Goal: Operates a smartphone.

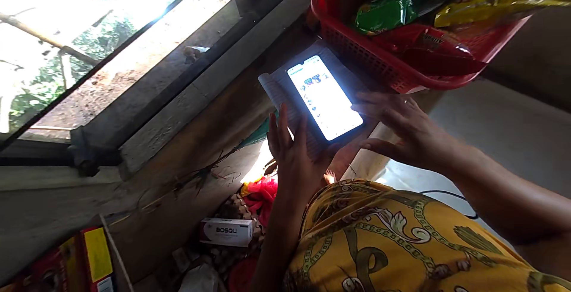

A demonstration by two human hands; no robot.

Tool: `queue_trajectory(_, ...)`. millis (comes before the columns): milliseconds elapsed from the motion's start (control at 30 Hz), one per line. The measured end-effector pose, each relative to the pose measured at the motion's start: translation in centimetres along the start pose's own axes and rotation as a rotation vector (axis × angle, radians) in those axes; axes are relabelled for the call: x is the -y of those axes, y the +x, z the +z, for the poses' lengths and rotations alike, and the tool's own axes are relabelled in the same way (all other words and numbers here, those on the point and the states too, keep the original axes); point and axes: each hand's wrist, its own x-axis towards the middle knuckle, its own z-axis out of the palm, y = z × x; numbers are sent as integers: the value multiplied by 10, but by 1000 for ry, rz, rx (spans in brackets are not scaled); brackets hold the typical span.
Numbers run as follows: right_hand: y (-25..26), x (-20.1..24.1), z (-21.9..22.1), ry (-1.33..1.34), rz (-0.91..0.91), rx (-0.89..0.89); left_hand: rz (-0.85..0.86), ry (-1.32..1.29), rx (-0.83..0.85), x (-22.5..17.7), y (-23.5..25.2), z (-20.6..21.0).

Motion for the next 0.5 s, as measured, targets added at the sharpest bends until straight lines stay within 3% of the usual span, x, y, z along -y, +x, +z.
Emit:
queue_trajectory(200, 16, 12, -7, 6, 134, 34, 2, -30, -17, -1, 2, 0)
queue_trajectory(500, 19, 19, -13, 130, 191, 49, 0, -164, -39, -11, 8, -6)
